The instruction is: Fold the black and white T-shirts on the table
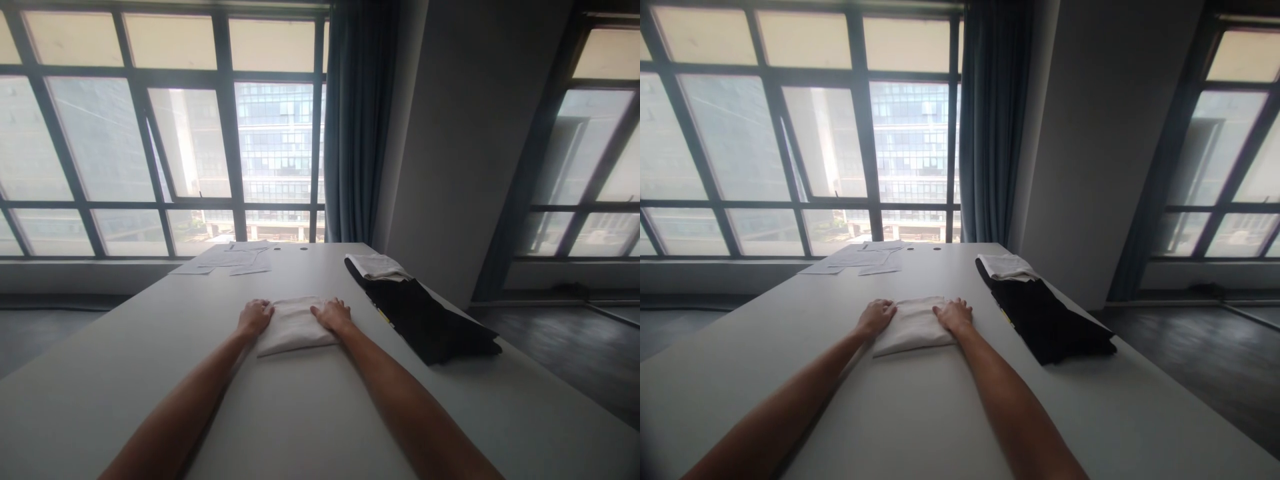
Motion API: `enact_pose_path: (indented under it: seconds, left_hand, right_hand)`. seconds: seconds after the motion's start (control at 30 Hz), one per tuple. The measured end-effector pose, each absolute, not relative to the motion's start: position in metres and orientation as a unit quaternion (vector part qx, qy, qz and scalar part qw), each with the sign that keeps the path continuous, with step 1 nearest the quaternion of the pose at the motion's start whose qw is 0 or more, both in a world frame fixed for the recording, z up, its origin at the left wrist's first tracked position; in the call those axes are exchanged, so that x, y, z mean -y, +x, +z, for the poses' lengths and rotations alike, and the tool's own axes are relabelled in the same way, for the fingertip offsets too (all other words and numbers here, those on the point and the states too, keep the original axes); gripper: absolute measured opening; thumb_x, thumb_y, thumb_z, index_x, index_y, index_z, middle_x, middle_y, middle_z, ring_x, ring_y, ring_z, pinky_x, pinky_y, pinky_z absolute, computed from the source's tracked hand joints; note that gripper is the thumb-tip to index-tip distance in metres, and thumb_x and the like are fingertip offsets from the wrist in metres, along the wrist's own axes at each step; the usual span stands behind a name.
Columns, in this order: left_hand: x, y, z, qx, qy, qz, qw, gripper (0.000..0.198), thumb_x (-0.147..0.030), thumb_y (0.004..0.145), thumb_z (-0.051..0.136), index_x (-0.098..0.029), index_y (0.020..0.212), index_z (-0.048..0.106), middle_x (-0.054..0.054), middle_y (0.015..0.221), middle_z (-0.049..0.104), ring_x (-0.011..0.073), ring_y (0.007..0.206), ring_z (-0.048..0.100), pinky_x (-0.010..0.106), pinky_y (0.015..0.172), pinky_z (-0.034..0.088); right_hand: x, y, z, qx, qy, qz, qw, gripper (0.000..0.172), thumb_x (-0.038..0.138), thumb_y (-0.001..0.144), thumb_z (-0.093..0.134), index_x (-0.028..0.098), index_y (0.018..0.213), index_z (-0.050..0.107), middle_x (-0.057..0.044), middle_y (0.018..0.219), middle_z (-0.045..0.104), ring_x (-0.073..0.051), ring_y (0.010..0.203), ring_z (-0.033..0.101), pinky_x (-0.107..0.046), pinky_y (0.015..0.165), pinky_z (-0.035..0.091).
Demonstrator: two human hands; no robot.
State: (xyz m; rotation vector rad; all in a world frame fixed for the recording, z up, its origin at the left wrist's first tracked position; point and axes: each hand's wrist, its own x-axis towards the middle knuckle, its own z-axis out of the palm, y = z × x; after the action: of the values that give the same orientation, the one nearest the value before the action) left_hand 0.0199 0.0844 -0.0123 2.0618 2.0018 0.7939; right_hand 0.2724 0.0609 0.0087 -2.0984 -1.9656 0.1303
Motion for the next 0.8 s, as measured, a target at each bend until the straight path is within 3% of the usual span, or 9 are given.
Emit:
enact_pose_path:
  seconds: [0.1, 0.23, 0.37, 0.57, 0.67, 0.8]
  left_hand:
    - [-0.095, 0.02, -0.006, -0.68, 0.661, 0.297, 0.113, 0.03, -0.035, 0.087, 0.055, -0.017, 0.097, 0.076, 0.014, 0.113, 0.074, 0.0283, 0.109, 0.066, 0.033, 0.091, 0.047]
    - [-0.103, 0.018, 0.001, -0.686, 0.638, 0.324, 0.132, 0.027, -0.029, 0.088, 0.053, -0.014, 0.092, 0.076, 0.016, 0.103, 0.076, 0.028, 0.1, 0.069, 0.032, 0.085, 0.048]
    - [-0.106, 0.015, 0.003, -0.684, 0.611, 0.369, 0.152, 0.03, -0.031, 0.089, 0.05, -0.013, 0.095, 0.074, 0.015, 0.104, 0.076, 0.0262, 0.098, 0.07, 0.031, 0.081, 0.049]
    - [-0.113, 0.017, 0.0, -0.667, 0.578, 0.433, 0.185, 0.036, -0.033, 0.089, 0.047, -0.012, 0.103, 0.072, 0.012, 0.095, 0.076, 0.0218, 0.089, 0.07, 0.029, 0.078, 0.052]
    - [-0.116, 0.022, -0.003, -0.659, 0.567, 0.45, 0.201, 0.037, -0.033, 0.09, 0.047, -0.01, 0.107, 0.07, 0.011, 0.09, 0.076, 0.0201, 0.084, 0.07, 0.028, 0.073, 0.053]
    - [-0.117, 0.024, -0.005, -0.658, 0.557, 0.458, 0.215, 0.038, -0.033, 0.087, 0.058, -0.009, 0.114, 0.065, 0.011, 0.087, 0.075, 0.0192, 0.076, 0.07, 0.027, 0.066, 0.054]
  right_hand:
    - [-0.06, 0.272, 0.006, 0.68, -0.715, 0.016, 0.163, 0.063, 0.057, 0.092, 0.045, 0.009, 0.127, 0.065, -0.023, 0.133, 0.057, -0.035, 0.124, 0.05, -0.047, 0.101, 0.039]
    - [-0.066, 0.271, 0.002, 0.687, -0.703, 0.025, 0.181, 0.058, 0.054, 0.093, 0.046, 0.011, 0.128, 0.065, -0.023, 0.133, 0.056, -0.034, 0.124, 0.05, -0.045, 0.101, 0.038]
    - [-0.075, 0.273, -0.003, 0.679, -0.701, 0.067, 0.208, 0.055, 0.053, 0.09, 0.052, 0.016, 0.128, 0.066, -0.019, 0.134, 0.057, -0.032, 0.125, 0.051, -0.041, 0.1, 0.04]
    - [-0.084, 0.276, -0.004, 0.658, -0.668, 0.103, 0.334, 0.027, 0.033, 0.088, 0.059, 0.017, 0.107, 0.07, -0.011, 0.117, 0.067, -0.022, 0.108, 0.061, -0.028, 0.091, 0.044]
    - [-0.087, 0.277, -0.002, 0.633, -0.648, 0.151, 0.395, 0.025, 0.031, 0.091, 0.054, 0.016, 0.107, 0.066, -0.01, 0.106, 0.072, -0.018, 0.094, 0.066, -0.025, 0.084, 0.047]
    - [-0.09, 0.279, -0.003, 0.597, -0.651, 0.173, 0.436, 0.027, 0.028, 0.088, 0.055, 0.014, 0.11, 0.063, -0.011, 0.103, 0.073, -0.019, 0.091, 0.068, -0.026, 0.082, 0.049]
